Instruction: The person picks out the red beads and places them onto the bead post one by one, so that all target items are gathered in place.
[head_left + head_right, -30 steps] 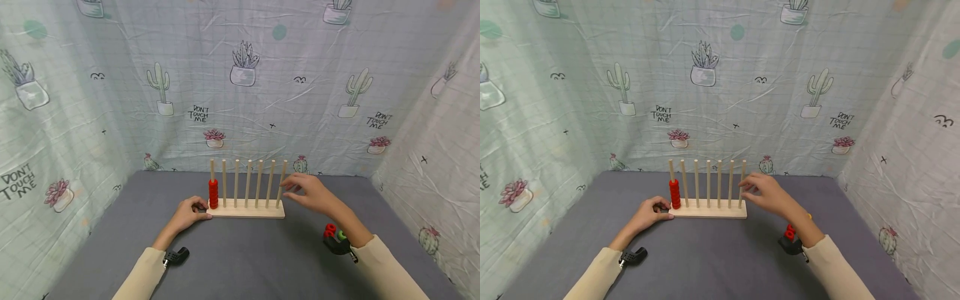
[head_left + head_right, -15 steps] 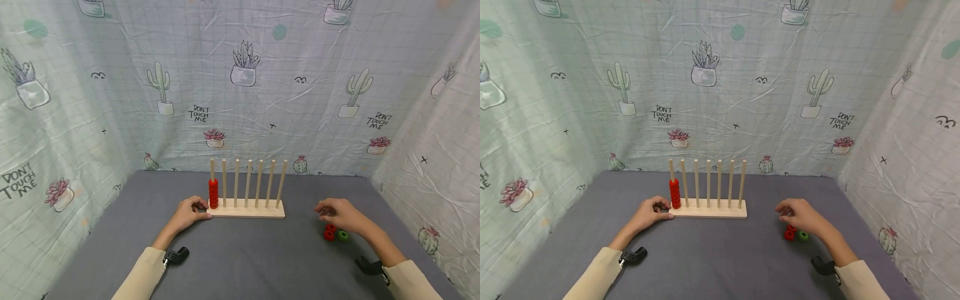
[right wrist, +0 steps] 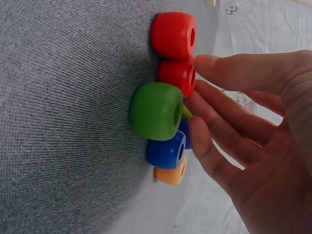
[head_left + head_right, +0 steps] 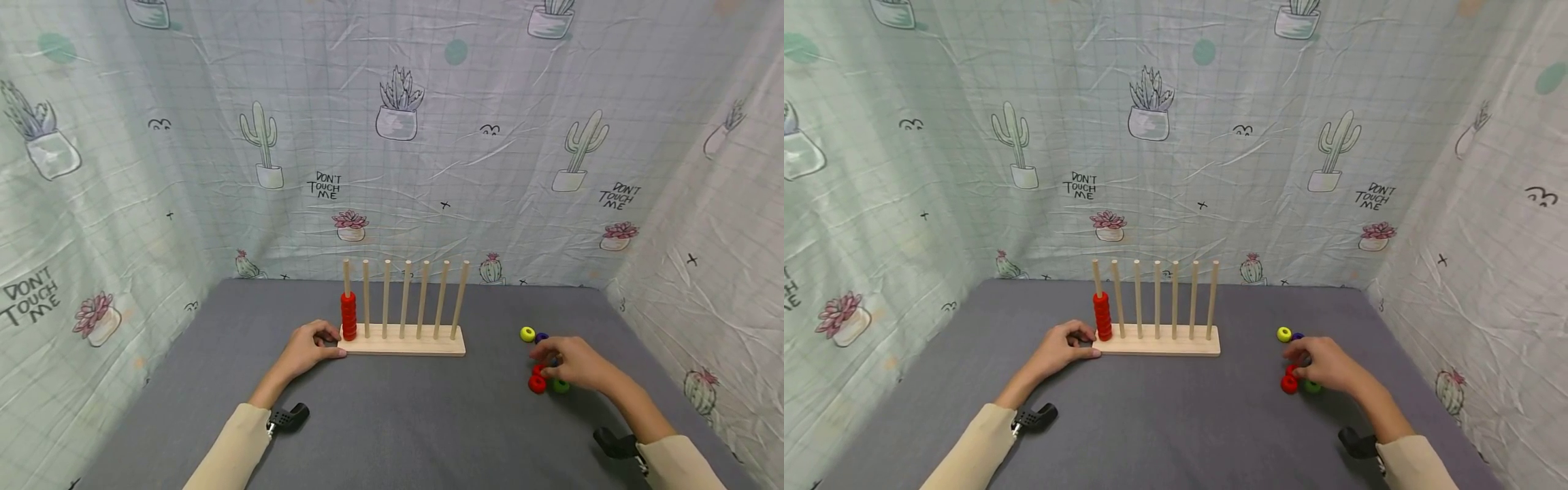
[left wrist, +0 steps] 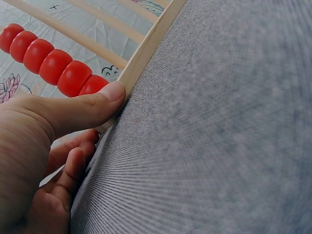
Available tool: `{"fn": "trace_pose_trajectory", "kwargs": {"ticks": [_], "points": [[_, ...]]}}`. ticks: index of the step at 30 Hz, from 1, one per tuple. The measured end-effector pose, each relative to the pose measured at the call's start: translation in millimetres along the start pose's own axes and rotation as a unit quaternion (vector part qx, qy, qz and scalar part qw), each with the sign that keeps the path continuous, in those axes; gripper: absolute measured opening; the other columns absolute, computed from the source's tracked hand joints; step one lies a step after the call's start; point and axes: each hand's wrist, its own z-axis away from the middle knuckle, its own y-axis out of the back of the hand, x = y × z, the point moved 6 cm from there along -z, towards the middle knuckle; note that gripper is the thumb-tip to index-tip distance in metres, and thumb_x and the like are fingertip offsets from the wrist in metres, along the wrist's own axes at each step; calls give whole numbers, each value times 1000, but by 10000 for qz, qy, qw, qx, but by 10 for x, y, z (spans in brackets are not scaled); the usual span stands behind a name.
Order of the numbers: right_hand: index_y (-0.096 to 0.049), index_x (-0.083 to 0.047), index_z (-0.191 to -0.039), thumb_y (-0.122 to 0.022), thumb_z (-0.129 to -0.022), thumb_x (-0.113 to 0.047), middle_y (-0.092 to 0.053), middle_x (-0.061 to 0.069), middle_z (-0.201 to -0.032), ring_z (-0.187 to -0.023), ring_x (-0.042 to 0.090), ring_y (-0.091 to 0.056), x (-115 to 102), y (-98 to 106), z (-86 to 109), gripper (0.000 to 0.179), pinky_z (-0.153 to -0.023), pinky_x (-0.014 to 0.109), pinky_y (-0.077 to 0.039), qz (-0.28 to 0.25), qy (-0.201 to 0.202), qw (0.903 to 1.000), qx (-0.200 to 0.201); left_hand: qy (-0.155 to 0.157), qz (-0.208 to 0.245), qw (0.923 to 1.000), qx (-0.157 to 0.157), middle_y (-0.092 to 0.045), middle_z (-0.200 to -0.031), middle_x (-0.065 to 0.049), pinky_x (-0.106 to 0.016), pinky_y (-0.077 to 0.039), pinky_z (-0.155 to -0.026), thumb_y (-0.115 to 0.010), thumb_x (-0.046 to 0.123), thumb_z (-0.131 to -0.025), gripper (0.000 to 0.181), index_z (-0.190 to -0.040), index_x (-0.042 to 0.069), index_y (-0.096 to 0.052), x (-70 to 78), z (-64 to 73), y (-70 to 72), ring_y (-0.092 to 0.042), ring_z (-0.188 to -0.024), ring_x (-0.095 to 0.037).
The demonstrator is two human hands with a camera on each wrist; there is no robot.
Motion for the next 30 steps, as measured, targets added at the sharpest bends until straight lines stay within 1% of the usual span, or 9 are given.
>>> {"fn": "trace_pose_trajectory", "kwargs": {"ticks": [4, 10, 13, 18, 25, 30], "points": [[-75, -7, -108, -83, -81, -6, -76, 1, -98, -84, 10, -69, 48, -27, -5, 28, -69, 26, -54, 35, -124, 9999, -87, 24, 14, 10000, 7, -70, -98, -3, -23, -47, -71, -95, 27, -74, 31, -95, 16, -75, -4, 3, -3, -59, -82, -14], [-76, -7, -106, -82, -82, -6, -74, -2, -94, -80, 3, -64, 113, -74, -13, 26, -65, 24, -51, 30, -145, 9996, -260, 41, 2, 10000, 31, -70, -97, -3, -23, -47, -71, -95, 27, -73, 31, -94, 16, -75, -18, -5, -8, -59, -83, -14], [-76, -7, -106, -81, -83, -6, -74, -2, -94, -80, 2, -64, 119, -76, -9, 24, -64, 24, -51, -31, -147, 9996, -251, 43, -6, 10000, 41, -70, -97, -3, -23, -47, -70, -95, 27, -73, 31, -94, 16, -75, -13, -7, -7, -59, -83, -14], [-76, -5, -107, -81, -84, -9, -74, -1, -93, -79, 3, -64, 78, -42, 1, 23, -65, 25, -50, 44, 32, 10000, 0, 87, 44, 10000, 3, -70, -97, -3, -23, -47, -70, -95, 26, -73, 31, -95, 15, -75, -2, 4, -6, -58, -81, -14], [-76, -7, -108, -81, -85, -12, -76, -2, -96, -84, 8, -69, 9, 2, -40, 24, -72, 30, -56, 258, 52, 9992, 297, 46, 75, 10000, 7, -69, -96, -3, -23, -47, -70, -95, 27, -73, 31, -94, 16, -75, -9, 9, -2, -58, -80, -14], [-75, -6, -110, -81, -86, -13, -76, 0, -100, -86, 10, -70, -77, 4, -89, 25, -73, 28, -57, 176, 111, 9994, 270, -1, 103, 9999, 26, -69, -96, -3, -22, -47, -70, -95, 26, -73, 31, -94, 16, -75, -10, 2, -3, -58, -81, -14]]}}
